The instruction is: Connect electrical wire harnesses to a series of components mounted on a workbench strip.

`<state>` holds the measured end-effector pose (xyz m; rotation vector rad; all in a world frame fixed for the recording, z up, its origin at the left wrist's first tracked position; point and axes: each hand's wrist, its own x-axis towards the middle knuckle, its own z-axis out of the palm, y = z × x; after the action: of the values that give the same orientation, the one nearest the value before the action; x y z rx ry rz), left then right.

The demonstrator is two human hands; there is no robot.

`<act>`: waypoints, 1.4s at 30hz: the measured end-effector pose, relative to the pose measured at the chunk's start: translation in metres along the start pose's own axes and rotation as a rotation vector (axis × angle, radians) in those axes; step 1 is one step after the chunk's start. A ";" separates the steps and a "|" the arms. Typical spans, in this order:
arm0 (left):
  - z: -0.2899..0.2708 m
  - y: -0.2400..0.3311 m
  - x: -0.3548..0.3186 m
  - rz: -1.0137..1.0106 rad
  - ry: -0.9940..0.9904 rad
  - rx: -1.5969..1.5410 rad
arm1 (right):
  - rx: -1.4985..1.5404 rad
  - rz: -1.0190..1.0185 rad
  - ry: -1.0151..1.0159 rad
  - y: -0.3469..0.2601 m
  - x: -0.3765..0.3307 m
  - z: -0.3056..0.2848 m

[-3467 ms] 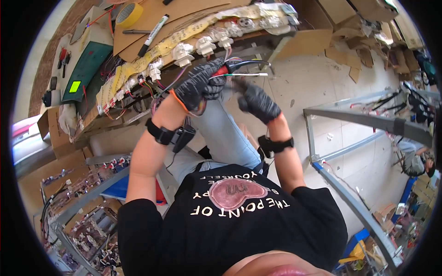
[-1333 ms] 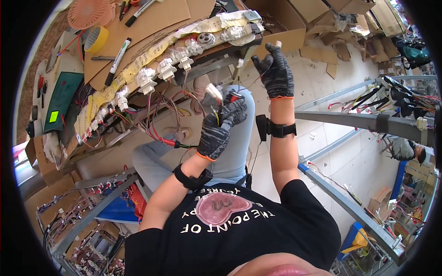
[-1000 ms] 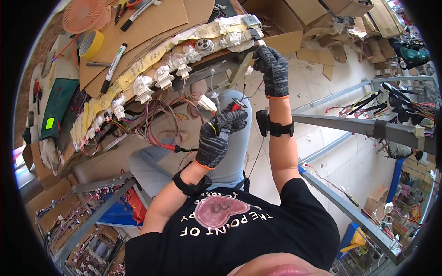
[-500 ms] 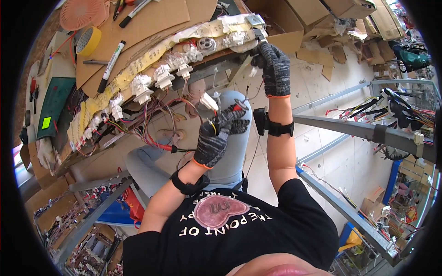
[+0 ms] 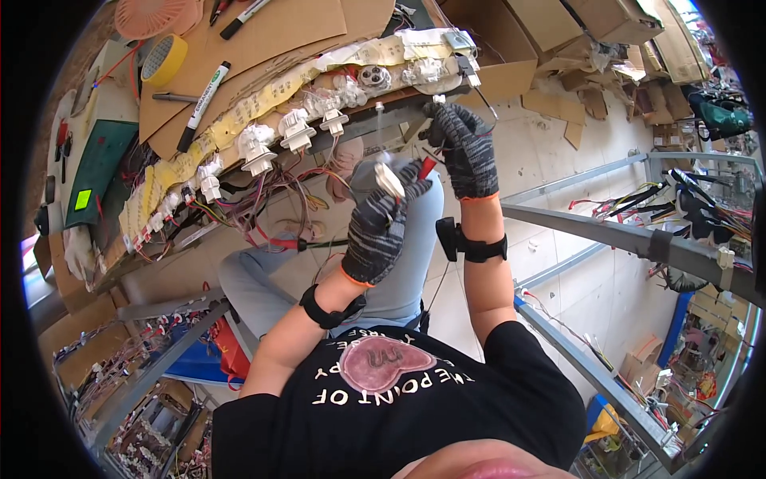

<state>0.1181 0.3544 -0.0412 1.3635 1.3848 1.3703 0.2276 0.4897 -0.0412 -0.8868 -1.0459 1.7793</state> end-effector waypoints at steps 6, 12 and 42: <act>-0.012 0.005 -0.013 0.122 -0.041 0.155 | -0.053 0.062 0.087 -0.011 0.014 0.009; -0.008 -0.014 -0.018 0.100 0.062 0.010 | -0.082 0.067 0.071 -0.011 0.019 0.004; 0.013 -0.022 0.008 -0.197 0.099 -0.700 | 0.043 0.167 -0.326 -0.009 0.012 0.004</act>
<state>0.1258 0.3680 -0.0629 0.6882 0.9224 1.5915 0.2223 0.5020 -0.0332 -0.6870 -1.1588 2.1292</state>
